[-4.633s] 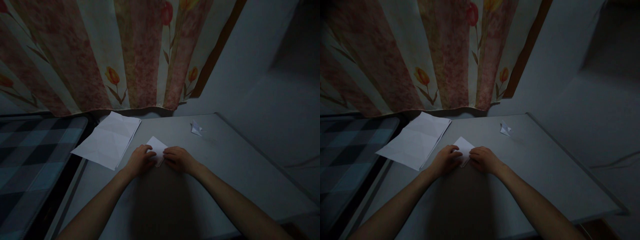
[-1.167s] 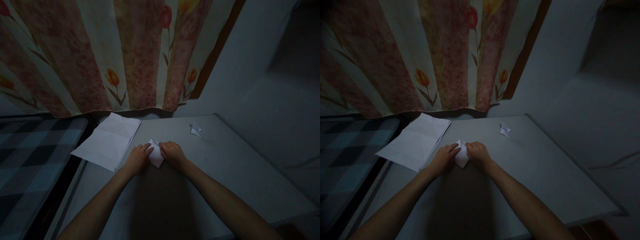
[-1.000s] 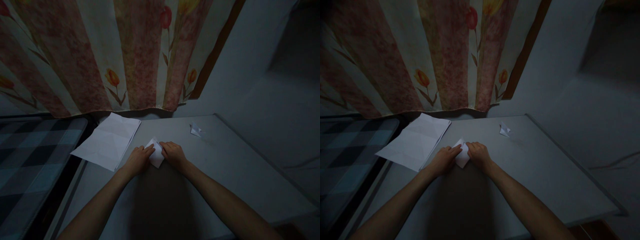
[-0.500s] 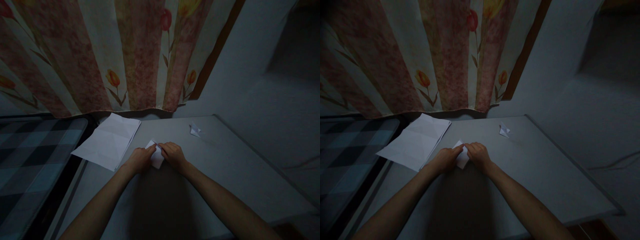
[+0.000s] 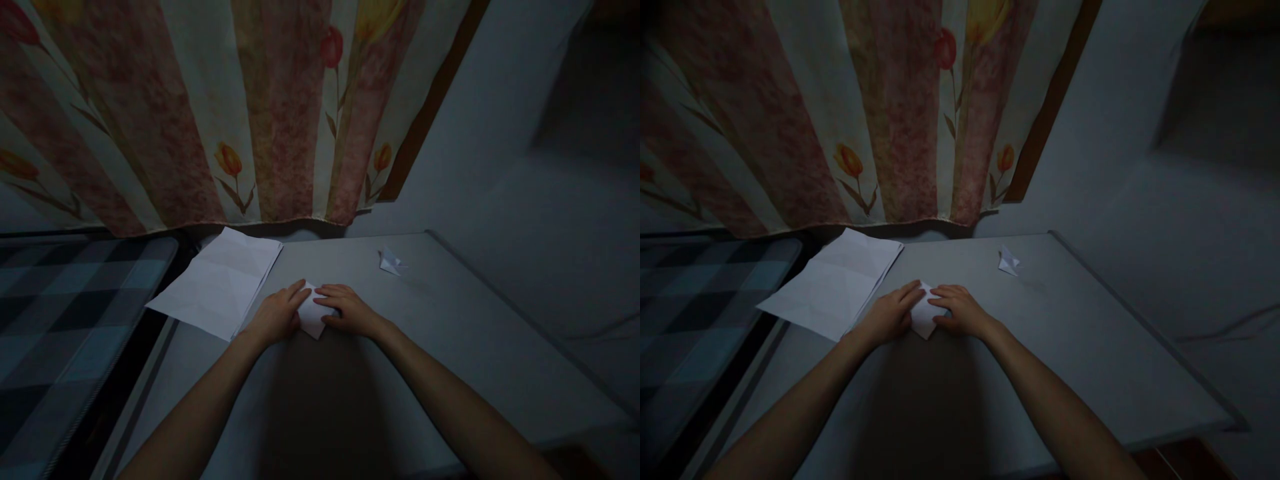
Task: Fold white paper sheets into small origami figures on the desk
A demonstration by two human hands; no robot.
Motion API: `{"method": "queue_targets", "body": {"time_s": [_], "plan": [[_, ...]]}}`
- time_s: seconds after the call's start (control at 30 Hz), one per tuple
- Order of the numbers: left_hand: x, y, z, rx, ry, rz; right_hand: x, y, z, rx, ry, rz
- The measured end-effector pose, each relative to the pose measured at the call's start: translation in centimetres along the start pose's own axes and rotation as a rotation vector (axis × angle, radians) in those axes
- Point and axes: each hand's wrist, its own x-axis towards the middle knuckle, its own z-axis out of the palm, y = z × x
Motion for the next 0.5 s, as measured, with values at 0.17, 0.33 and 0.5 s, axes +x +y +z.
{"method": "queue_targets", "body": {"time_s": [0.17, 0.33, 0.5], "plan": [[0.0, -0.3, 0.4, 0.060, 0.014, -0.007, -0.2, -0.1, -0.7, -0.066, -0.088, 0.073], [-0.1, -0.3, 0.4, 0.118, 0.088, -0.107, 0.4, 0.1, -0.4, -0.124, -0.072, 0.120], [0.4, -0.6, 0.8, 0.145, 0.088, -0.158, 1.0, 0.4, -0.1, -0.159, -0.046, 0.149]]}}
